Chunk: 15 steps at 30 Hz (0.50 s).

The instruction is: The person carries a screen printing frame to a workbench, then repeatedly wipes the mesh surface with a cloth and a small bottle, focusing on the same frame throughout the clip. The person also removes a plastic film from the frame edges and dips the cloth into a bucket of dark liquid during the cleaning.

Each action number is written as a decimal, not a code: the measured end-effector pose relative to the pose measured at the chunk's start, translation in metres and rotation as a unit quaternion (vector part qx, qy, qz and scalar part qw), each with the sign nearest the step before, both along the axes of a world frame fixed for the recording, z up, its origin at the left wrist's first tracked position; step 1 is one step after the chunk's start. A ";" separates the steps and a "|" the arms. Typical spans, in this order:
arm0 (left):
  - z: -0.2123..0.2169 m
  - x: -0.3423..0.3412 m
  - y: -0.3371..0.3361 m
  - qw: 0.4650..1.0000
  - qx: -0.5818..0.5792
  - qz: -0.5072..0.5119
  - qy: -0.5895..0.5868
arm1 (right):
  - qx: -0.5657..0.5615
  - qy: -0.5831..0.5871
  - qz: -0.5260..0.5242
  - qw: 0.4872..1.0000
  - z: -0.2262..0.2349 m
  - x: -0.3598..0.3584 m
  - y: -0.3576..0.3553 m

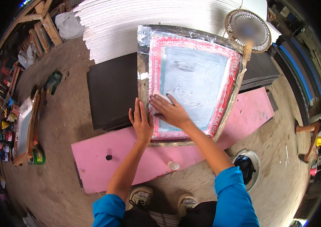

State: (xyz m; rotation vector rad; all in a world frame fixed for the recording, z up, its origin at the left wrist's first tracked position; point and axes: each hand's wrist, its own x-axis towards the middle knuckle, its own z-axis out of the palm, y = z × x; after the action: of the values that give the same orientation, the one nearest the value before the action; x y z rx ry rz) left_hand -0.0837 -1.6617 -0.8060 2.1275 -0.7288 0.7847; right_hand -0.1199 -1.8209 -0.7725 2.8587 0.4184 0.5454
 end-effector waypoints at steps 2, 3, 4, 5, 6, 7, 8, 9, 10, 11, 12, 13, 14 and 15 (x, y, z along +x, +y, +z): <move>-0.001 0.000 0.000 1.000 0.003 0.005 -0.004 | 0.055 0.053 -0.047 0.996 0.007 -0.017 -0.031; -0.002 0.000 -0.001 1.000 0.004 0.006 -0.010 | 0.066 0.038 -0.132 0.988 0.019 -0.020 -0.059; -0.002 0.000 -0.002 1.000 0.008 0.006 -0.007 | 0.045 -0.052 -0.229 0.971 0.030 -0.020 -0.083; -0.002 0.000 -0.003 1.000 0.008 0.009 -0.012 | 0.109 -0.128 -0.254 0.952 0.041 -0.016 -0.102; -0.001 -0.001 -0.003 1.000 0.008 0.011 -0.012 | 0.173 -0.286 -0.253 0.908 0.049 -0.007 -0.112; 0.000 -0.002 -0.004 1.000 0.010 0.013 -0.005 | 0.188 -0.286 -0.298 0.891 0.054 0.000 -0.118; 0.002 -0.002 -0.004 1.000 0.005 0.016 -0.001 | 0.211 -0.325 -0.325 0.863 0.053 0.006 -0.114; 0.003 -0.002 -0.005 1.000 0.007 0.020 -0.011 | 0.218 -0.327 -0.351 0.850 0.048 0.009 -0.104; 0.005 -0.003 -0.006 1.000 0.007 0.020 -0.010 | 0.201 -0.304 -0.355 0.861 0.037 0.006 -0.087; 0.007 -0.004 -0.006 1.000 0.008 0.020 -0.009 | 0.225 -0.276 -0.345 0.868 0.022 -0.002 -0.069; 0.008 -0.004 -0.006 1.000 0.010 0.019 -0.008 | 0.233 -0.229 -0.334 0.884 0.004 -0.017 -0.051; 0.009 -0.005 -0.006 1.000 0.011 0.017 -0.013 | 0.239 -0.164 -0.349 0.891 -0.015 -0.035 -0.035; 0.009 -0.005 -0.006 1.000 0.012 0.014 -0.015 | 0.244 -0.071 -0.375 0.891 -0.033 -0.057 -0.022; 0.008 -0.005 -0.006 1.000 0.012 0.013 -0.017 | 0.238 0.004 -0.385 0.892 -0.050 -0.078 -0.012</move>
State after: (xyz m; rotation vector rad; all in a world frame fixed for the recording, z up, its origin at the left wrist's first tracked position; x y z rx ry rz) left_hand -0.0888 -1.6675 -0.7977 2.1540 -0.7326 0.8318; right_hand -0.1978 -1.8331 -0.8223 3.0985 -0.9543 0.5137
